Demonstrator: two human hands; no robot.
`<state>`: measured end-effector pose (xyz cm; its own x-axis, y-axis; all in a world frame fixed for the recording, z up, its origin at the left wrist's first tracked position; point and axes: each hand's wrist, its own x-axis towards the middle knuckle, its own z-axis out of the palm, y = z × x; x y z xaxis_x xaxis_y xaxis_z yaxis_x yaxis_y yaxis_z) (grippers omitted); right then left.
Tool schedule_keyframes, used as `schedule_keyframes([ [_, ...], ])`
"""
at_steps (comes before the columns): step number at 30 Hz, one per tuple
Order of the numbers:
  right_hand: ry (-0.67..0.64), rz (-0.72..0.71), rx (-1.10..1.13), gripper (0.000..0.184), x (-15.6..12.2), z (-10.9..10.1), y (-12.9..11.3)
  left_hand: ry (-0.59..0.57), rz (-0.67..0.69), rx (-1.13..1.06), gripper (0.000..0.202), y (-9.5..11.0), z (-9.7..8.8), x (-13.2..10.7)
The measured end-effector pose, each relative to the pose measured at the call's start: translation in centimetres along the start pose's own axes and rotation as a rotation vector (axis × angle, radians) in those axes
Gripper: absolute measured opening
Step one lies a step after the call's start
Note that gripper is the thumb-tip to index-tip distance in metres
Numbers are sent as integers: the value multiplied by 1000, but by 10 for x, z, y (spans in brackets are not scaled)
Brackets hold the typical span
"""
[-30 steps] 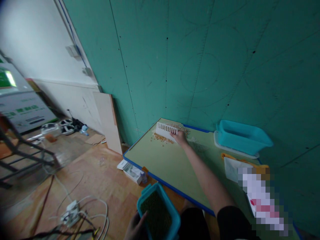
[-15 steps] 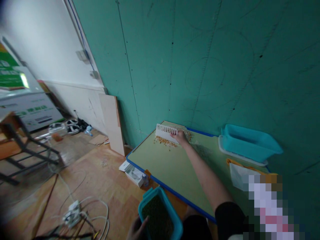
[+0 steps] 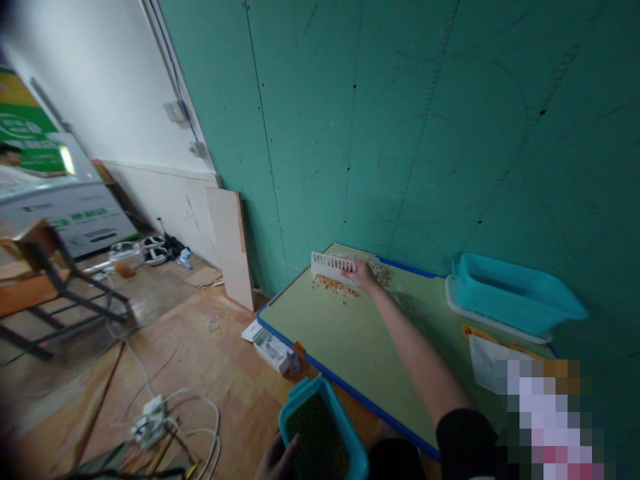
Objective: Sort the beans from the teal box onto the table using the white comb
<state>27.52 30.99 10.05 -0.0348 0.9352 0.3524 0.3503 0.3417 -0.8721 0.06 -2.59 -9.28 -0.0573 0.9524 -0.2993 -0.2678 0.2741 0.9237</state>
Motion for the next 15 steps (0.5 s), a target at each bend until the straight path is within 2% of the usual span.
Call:
schedule_keyframes([
  [5, -41, 27, 42, 20, -6, -3, -1, 1, -25, -23, 74, -4, 0, 1],
  [9, -30, 54, 0, 20, -11, -2, -2, -3, -34, -58, 74, -10, -3, 5],
  [13, -9, 92, -45, 17, -18, 1, 0, -57, -46, -29, 73, -10, -9, 7],
  [15, -12, 61, -69, 17, -23, 1, 1, -49, -63, -17, 74, -10, -11, 8],
])
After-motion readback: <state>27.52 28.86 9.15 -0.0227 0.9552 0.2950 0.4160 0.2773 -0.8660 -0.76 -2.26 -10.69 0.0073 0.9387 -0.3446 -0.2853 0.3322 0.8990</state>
